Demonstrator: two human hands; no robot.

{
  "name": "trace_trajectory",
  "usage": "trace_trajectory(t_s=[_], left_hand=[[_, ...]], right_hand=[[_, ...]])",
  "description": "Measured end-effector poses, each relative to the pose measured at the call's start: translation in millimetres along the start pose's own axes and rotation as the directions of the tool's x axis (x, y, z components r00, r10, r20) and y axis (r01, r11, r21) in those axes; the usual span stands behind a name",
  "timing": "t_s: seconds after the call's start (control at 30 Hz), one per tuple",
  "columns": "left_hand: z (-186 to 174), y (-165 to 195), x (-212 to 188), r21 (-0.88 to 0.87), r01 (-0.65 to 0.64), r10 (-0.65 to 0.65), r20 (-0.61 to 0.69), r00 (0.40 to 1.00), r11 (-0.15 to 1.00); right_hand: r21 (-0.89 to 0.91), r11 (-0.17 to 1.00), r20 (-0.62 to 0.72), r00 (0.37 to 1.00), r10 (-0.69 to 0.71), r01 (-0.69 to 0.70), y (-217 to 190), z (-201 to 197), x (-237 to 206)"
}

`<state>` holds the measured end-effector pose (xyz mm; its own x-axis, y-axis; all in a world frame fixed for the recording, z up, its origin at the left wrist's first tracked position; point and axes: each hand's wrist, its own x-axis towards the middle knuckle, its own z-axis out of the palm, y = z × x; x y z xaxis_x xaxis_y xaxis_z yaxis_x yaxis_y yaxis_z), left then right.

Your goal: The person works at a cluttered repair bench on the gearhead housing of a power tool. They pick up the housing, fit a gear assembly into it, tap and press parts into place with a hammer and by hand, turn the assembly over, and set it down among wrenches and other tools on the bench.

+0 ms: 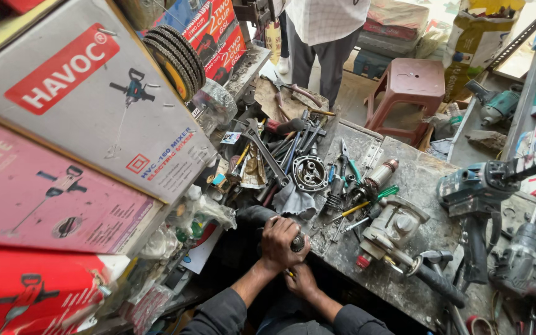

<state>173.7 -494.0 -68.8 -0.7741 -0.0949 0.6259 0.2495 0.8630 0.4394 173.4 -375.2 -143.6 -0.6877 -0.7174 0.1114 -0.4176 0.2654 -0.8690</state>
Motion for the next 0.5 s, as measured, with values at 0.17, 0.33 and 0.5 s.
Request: trace_trajectory(t_s=[0.17,0.33,0.5], left_hand=[[12,-22,7,-0.027,0.006,-0.005,0.016,1.000,1.000],[16,-37,12,-0.021,-0.031,0.031,-0.015,0.999,0.999],[3,-27,7,-0.028,-0.015,0.015,0.000,1.000,1.000]], right_hand=[[0.018,0.999,0.059,0.997,-0.048,0.047,12,4,34],[-0.035,0.979,0.053,0.978,-0.201,0.203,16,14,55],[-0.038,0.972,-0.005,0.972,-0.233,0.233,3,21,46]])
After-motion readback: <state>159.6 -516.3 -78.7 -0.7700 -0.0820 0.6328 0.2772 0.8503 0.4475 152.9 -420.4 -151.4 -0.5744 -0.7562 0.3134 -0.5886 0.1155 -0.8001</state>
